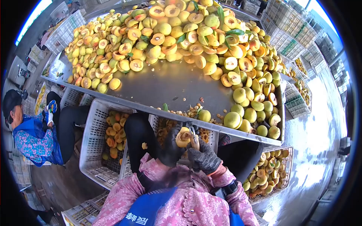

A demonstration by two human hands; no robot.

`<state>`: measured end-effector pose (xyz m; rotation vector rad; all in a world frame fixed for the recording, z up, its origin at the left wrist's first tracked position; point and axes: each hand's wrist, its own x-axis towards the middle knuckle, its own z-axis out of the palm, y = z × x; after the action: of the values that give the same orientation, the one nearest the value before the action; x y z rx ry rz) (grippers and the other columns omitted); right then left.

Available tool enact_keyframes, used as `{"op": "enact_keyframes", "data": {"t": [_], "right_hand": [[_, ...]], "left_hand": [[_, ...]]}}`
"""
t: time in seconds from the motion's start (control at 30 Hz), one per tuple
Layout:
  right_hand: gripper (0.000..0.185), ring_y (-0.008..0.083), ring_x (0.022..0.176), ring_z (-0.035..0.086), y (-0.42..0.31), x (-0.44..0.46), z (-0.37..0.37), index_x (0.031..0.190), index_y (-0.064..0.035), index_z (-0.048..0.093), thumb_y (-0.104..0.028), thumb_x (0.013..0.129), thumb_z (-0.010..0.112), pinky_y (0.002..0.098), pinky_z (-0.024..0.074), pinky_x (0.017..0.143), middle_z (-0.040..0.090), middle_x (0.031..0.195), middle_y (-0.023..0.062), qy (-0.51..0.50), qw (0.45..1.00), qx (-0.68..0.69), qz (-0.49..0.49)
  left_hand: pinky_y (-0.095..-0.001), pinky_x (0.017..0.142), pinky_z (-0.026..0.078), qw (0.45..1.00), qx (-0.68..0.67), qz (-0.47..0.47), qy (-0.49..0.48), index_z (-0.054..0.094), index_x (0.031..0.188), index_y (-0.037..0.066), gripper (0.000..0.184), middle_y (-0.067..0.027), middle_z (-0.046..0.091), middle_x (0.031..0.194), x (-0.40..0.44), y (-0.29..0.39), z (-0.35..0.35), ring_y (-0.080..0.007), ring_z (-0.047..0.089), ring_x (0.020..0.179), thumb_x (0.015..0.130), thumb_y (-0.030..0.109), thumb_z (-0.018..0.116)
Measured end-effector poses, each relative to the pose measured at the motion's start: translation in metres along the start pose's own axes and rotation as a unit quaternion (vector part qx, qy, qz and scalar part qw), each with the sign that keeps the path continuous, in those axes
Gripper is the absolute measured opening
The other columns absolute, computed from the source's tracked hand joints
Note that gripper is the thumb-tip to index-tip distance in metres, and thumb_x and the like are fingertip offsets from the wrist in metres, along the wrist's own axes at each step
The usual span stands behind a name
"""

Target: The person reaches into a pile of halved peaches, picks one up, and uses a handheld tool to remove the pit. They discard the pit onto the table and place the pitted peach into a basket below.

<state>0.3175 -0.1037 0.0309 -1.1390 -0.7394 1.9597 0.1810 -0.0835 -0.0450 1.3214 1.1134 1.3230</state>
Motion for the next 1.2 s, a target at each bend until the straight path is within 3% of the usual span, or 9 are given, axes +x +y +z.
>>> {"op": "enact_keyframes", "data": {"t": [0.1,0.13,0.23,0.3,0.5,0.8,0.9,1.1,1.2], "right_hand": [[0.018,0.0078,0.041,0.045,-0.009,-0.004,-0.003,0.097,-0.0059,0.051,-0.015,0.084,0.059,0.0207,0.0342,0.036,0.05,0.061,0.0009,0.064,0.994,-0.091,0.002],[0.024,0.0129,0.051,0.052,-0.009,-0.003,-0.005,0.097,-0.0048,0.051,-0.015,0.079,0.064,0.0264,0.0422,0.045,0.053,0.068,0.0038,0.076,0.992,-0.101,0.018],[0.044,0.0294,0.076,0.06,0.014,0.019,-0.012,0.106,-0.0003,0.048,-0.025,0.077,0.07,0.0377,0.048,0.068,0.058,0.082,0.0173,0.146,0.869,-0.411,-0.232],[0.047,0.0366,0.077,0.057,0.007,0.019,-0.008,0.104,0.0011,0.049,-0.026,0.073,0.072,0.0411,0.0454,0.07,0.058,0.084,0.0201,0.149,0.86,-0.427,-0.237],[0.052,0.0339,0.094,0.053,-0.004,0.02,-0.01,0.111,-0.0005,0.052,-0.016,0.066,0.075,0.041,0.0427,0.081,0.055,0.101,0.0189,0.122,0.866,-0.446,-0.191],[0.053,0.0298,0.097,0.055,0.008,0.032,-0.024,0.115,-0.0025,0.052,-0.012,0.067,0.073,0.0369,0.0427,0.087,0.059,0.101,0.015,0.09,0.887,-0.406,-0.201],[0.051,0.0291,0.096,0.056,0.012,0.035,-0.025,0.113,-0.0016,0.053,-0.012,0.067,0.073,0.036,0.0436,0.086,0.059,0.101,0.0149,0.085,0.905,-0.366,-0.198],[0.05,0.0305,0.093,0.058,0.025,0.044,-0.028,0.109,0.0001,0.054,-0.014,0.065,0.073,0.0369,0.045,0.083,0.06,0.098,0.0168,0.125,0.903,-0.369,-0.178],[0.048,0.0357,0.09,0.058,0.024,0.046,-0.027,0.104,0.0009,0.055,-0.019,0.065,0.073,0.0396,0.0458,0.078,0.06,0.092,0.0205,0.123,0.902,-0.391,-0.139]], "left_hand": [[-0.0296,0.084,0.046,0.994,0.042,-0.018,-0.1,0.053,0.106,0.003,0.024,-0.0073,0.06,0.097,0.014,0.03,-0.006,-0.0153,0.057,0.093,0.082,0.004,0.058],[-0.0294,0.083,0.046,0.991,0.06,-0.025,-0.121,0.053,0.107,0.003,0.024,-0.0072,0.06,0.098,0.015,0.036,-0.007,-0.015,0.057,0.094,0.084,0.006,0.056],[-0.0287,0.082,0.046,0.984,0.096,-0.02,-0.151,0.052,0.111,0.002,0.024,-0.0071,0.06,0.101,0.014,0.05,-0.003,-0.0141,0.057,0.094,0.089,0.01,0.051],[-0.0279,0.081,0.047,0.988,0.093,0.022,-0.121,0.052,0.113,0.002,0.024,-0.0071,0.06,0.103,0.012,0.056,0.007,-0.0136,0.057,0.094,0.091,0.012,0.048],[-0.032,0.085,0.046,0.985,0.126,0.008,-0.121,0.048,0.12,0.003,0.033,-0.01,0.059,0.109,0.005,0.045,0.011,-0.0184,0.057,0.099,0.088,0.008,0.051],[-0.0326,0.091,0.043,0.982,0.129,0.029,-0.131,0.045,0.123,0.002,0.037,-0.0124,0.056,0.115,-0.001,0.022,0.008,-0.0214,0.055,0.106,0.087,0.007,0.051],[-0.0342,0.088,0.044,0.989,0.09,0.013,-0.119,0.044,0.122,0.001,0.05,-0.0144,0.057,0.111,-0.002,0.017,0.011,-0.0253,0.056,0.103,0.078,0.012,0.066],[-0.0332,0.09,0.043,0.991,0.004,-0.108,-0.073,0.044,0.123,0.001,0.053,-0.0142,0.057,0.111,-0.006,-0.002,0.016,-0.0232,0.056,0.105,0.077,0.012,0.067],[-0.0304,0.087,0.044,0.99,0.114,-0.026,-0.085,0.047,0.119,0.001,0.032,-0.0097,0.056,0.11,-0.006,0.008,0.015,-0.017,0.054,0.1,0.091,0.014,0.043]]}}
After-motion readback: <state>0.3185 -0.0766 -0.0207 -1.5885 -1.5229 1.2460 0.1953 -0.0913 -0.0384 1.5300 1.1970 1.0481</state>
